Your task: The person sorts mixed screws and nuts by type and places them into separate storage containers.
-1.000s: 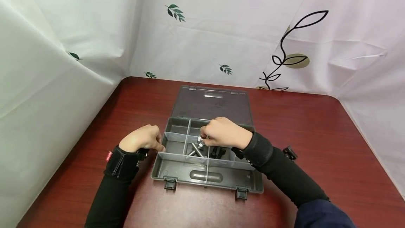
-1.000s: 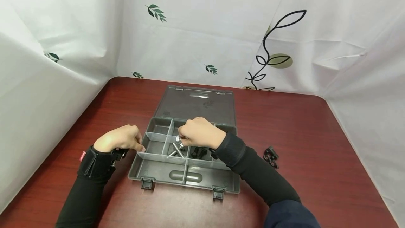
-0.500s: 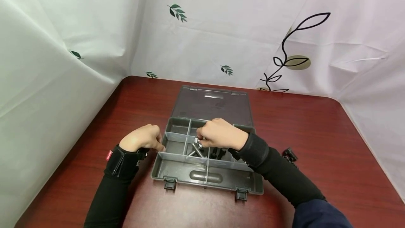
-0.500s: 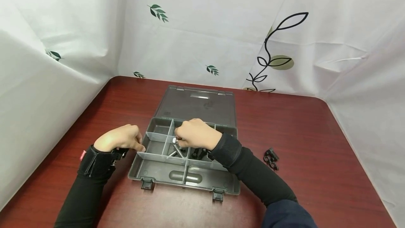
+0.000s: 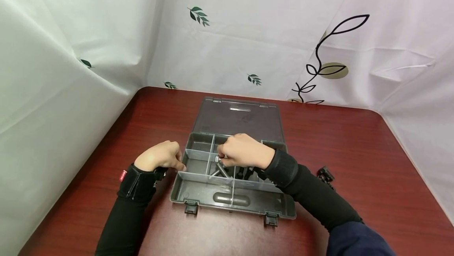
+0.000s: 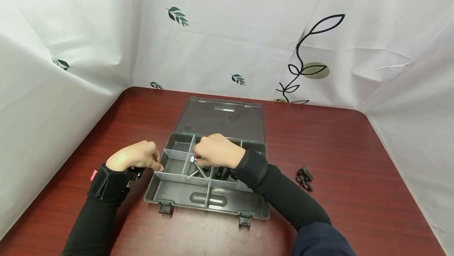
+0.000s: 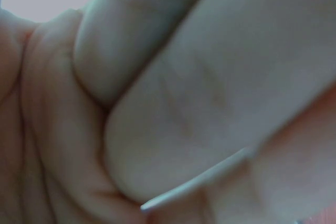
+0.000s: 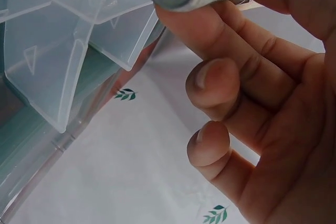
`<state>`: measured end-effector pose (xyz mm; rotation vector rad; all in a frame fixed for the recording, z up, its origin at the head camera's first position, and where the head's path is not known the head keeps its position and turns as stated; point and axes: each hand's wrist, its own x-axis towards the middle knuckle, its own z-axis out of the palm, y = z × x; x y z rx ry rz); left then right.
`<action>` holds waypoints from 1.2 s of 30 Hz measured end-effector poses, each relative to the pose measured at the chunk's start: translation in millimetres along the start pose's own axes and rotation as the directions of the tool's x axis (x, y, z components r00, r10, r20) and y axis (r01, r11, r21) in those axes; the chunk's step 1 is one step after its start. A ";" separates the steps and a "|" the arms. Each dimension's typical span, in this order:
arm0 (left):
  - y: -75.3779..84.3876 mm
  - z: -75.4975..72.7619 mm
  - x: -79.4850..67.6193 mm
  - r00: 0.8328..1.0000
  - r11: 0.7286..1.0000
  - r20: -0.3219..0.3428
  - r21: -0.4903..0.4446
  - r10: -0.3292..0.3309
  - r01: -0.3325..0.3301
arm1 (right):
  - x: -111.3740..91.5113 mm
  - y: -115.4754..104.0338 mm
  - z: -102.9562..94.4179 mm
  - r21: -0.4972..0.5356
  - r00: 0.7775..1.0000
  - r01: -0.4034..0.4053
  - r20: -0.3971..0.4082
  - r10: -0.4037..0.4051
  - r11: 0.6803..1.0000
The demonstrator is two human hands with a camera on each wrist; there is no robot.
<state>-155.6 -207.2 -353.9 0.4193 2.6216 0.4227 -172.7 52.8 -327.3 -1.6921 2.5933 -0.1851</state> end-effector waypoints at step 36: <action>0.0 -0.3 0.1 1.000 1.000 -0.013 0.023 0.007 -0.007 | -41.9 28.8 -22.9 0.025 0.983 -0.175 -0.049 0.176 0.984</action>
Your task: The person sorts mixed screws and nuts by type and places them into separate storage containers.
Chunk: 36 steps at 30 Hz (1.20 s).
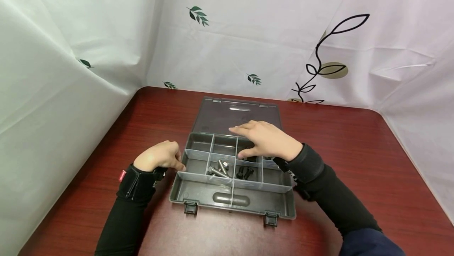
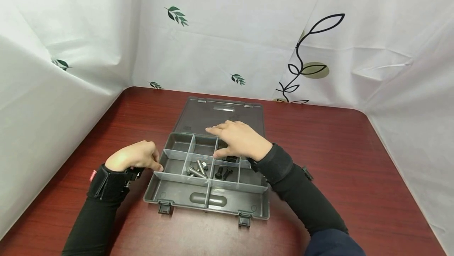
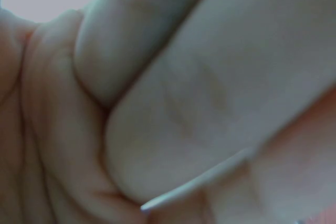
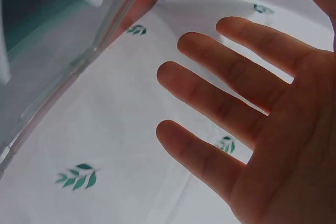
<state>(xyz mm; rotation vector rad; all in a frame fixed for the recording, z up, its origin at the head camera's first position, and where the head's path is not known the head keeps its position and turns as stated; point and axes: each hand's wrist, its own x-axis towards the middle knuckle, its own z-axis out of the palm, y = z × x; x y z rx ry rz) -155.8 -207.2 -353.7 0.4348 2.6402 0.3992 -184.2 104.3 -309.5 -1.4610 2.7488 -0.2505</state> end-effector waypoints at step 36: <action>-1.9 0.8 1.6 0.999 1.000 0.024 -0.016 -0.022 0.023 | -52.5 40.6 -7.0 0.057 0.964 -0.264 0.018 0.264 0.963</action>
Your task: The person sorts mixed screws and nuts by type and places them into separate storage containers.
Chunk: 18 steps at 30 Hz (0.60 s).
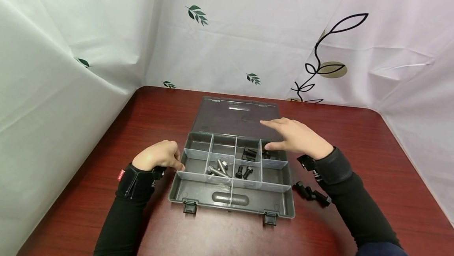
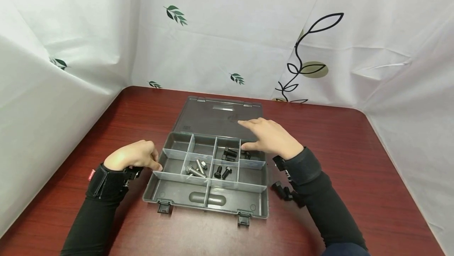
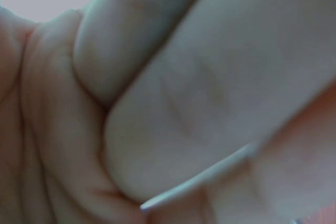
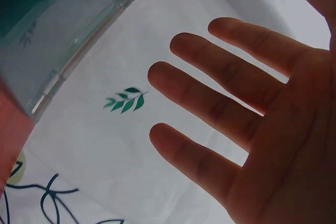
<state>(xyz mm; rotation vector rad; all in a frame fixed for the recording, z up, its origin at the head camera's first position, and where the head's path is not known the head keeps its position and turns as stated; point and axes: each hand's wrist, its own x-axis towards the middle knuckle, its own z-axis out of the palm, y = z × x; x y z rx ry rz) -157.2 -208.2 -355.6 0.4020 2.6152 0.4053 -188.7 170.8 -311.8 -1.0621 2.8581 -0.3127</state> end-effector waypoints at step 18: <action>1.2 0.0 -1.1 1.000 1.000 -0.010 -0.003 0.029 -0.029 | -31.3 25.1 1.3 0.028 0.997 -0.082 0.016 0.082 0.996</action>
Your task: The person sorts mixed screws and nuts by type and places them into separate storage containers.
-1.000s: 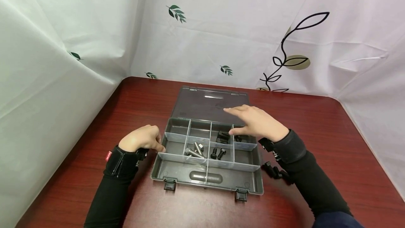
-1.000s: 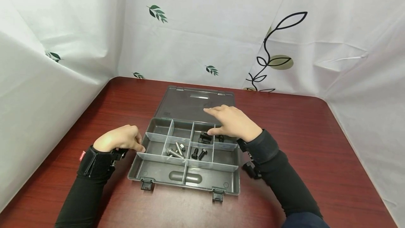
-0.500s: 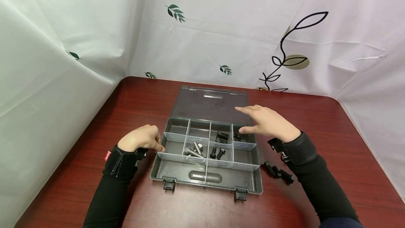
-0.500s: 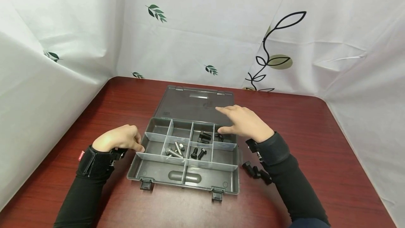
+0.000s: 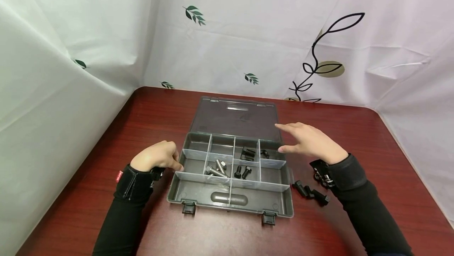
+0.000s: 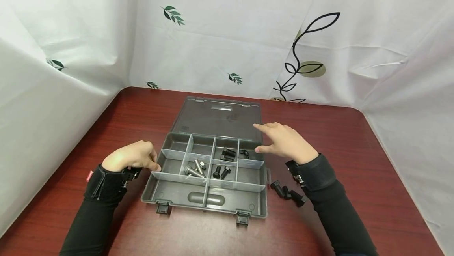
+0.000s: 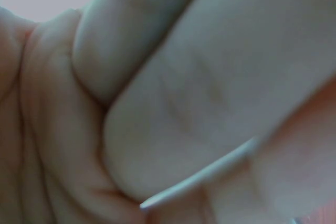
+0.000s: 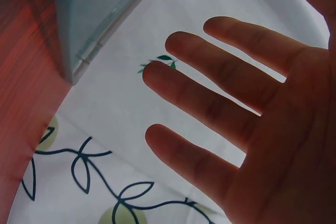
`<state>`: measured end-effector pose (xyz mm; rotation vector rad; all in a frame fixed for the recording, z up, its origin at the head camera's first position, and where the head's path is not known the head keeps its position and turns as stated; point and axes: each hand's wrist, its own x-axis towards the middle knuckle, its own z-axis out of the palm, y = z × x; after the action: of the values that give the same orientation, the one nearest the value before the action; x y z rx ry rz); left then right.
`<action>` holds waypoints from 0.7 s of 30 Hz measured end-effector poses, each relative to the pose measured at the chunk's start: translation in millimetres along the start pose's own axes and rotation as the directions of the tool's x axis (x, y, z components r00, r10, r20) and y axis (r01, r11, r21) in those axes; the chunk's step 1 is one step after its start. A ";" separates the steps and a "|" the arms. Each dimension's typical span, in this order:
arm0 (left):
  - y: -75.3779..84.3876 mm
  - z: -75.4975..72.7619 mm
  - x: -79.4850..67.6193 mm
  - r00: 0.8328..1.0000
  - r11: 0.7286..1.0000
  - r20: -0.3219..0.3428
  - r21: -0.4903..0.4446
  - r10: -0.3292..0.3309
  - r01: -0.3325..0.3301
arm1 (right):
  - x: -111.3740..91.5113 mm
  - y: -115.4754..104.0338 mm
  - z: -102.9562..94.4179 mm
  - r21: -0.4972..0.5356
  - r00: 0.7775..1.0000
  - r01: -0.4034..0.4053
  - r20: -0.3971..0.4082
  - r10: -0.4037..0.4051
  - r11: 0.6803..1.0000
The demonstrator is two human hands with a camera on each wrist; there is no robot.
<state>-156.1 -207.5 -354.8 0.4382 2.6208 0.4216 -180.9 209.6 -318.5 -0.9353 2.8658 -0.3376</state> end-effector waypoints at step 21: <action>-0.2 -0.5 0.6 1.000 1.000 0.003 0.011 0.005 -0.005 | -33.8 28.6 5.6 0.048 0.993 -0.111 0.041 0.109 0.993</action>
<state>-156.9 -207.6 -354.7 0.4491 2.6209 0.4077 -169.0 251.2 -329.7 -0.7636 2.8456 -0.3747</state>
